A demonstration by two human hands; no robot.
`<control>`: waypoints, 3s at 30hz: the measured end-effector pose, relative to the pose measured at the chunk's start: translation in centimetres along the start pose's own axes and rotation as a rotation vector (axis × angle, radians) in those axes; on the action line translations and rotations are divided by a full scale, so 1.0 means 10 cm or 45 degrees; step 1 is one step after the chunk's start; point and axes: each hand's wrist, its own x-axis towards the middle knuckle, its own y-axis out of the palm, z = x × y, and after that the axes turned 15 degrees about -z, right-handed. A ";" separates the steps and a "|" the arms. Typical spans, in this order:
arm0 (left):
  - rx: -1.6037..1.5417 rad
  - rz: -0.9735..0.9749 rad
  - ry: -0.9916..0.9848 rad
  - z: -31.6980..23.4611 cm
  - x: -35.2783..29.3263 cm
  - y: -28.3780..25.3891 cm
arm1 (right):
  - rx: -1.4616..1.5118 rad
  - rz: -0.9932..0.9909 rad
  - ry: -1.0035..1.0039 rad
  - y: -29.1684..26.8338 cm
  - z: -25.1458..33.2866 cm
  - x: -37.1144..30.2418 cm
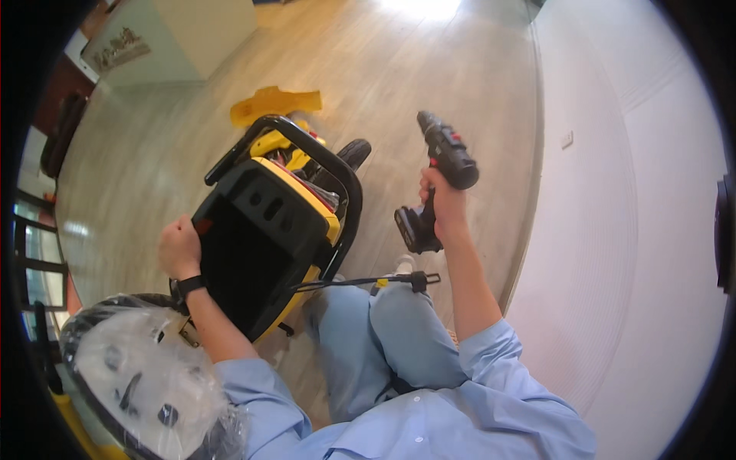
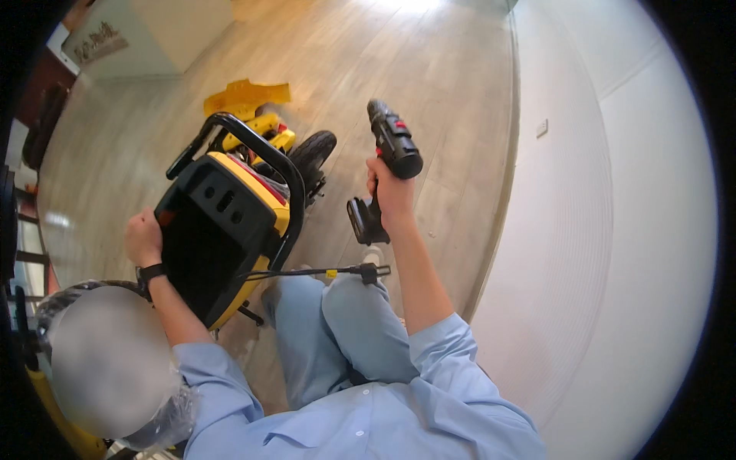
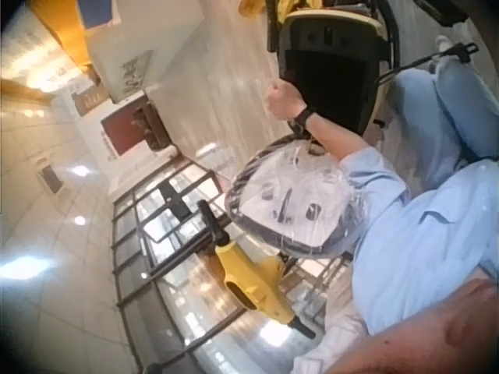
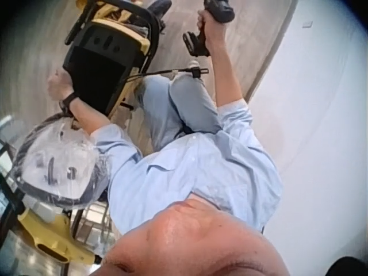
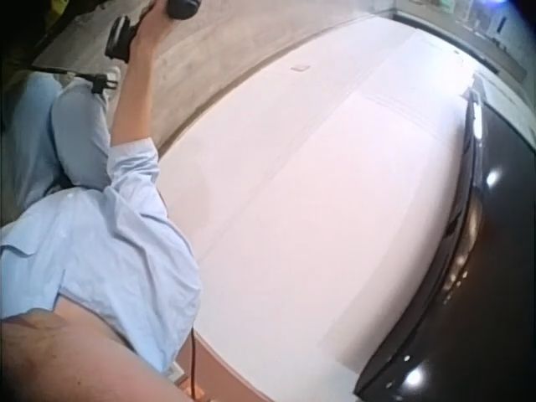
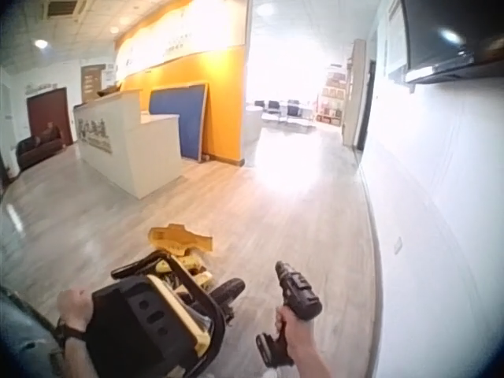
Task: Repairing a yellow mobility scooter by using a power drill to tighten or drive screws into the chassis.
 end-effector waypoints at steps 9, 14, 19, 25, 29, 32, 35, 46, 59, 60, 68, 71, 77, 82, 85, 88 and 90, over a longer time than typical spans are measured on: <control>-0.007 -0.008 0.023 -0.11 -0.16 -0.20 | -0.195 -0.010 -0.267 0.10 0.57 0.11; -0.059 -0.018 0.045 -0.13 -0.12 -0.03 | -0.144 -0.028 -0.349 -0.53 0.70 -0.17; -0.121 -0.084 0.033 -0.06 -0.17 0.08 | 0.068 0.080 -0.197 -1.06 0.67 -0.71; -0.214 -0.135 -0.004 -0.15 -0.25 -0.01 | 0.249 0.176 0.042 -1.14 0.62 -0.98; -0.548 -0.626 0.233 -0.21 -0.23 -0.15 | 0.467 0.405 0.216 -0.86 0.51 -0.87; -0.882 -0.434 0.540 -0.53 -0.30 -0.50 | 0.656 0.492 0.390 -0.87 0.39 -0.71; -1.064 0.032 0.768 -0.80 -0.42 -0.58 | 0.960 0.678 0.658 -0.89 0.22 -0.58; -0.869 0.092 0.655 -0.84 -0.65 -0.39 | 1.612 0.943 1.048 -1.09 -0.48 -0.33; -0.529 0.383 0.656 -0.97 -0.39 -0.57 | 1.064 0.877 0.888 -1.05 -0.25 -0.23; -0.514 0.355 0.661 -1.02 -0.40 -0.57 | 1.041 0.888 0.870 -1.07 -0.26 -0.21; -0.432 0.272 0.482 -1.10 -0.56 -0.57 | 0.839 0.915 0.844 -1.04 -0.24 -0.29; -0.458 0.266 0.509 -1.19 -0.59 -0.53 | 0.811 0.850 0.768 -1.09 -0.25 -0.24; -0.468 0.170 0.605 -1.20 -0.63 -0.55 | 0.777 0.812 0.753 -1.08 -0.28 -0.26; -0.458 0.163 0.624 -1.24 -0.67 -0.50 | 0.734 0.757 0.731 -1.10 -0.19 -0.26; -0.447 0.156 0.611 -1.22 -0.66 -0.52 | 0.758 0.757 0.744 -1.09 -0.21 -0.26; -0.403 0.151 0.555 -1.15 -0.57 -0.61 | 0.758 0.737 0.783 -1.03 -0.22 -0.33; -0.288 0.217 0.559 -1.18 -0.50 -0.66 | 0.722 0.722 0.786 -1.00 -0.20 -0.36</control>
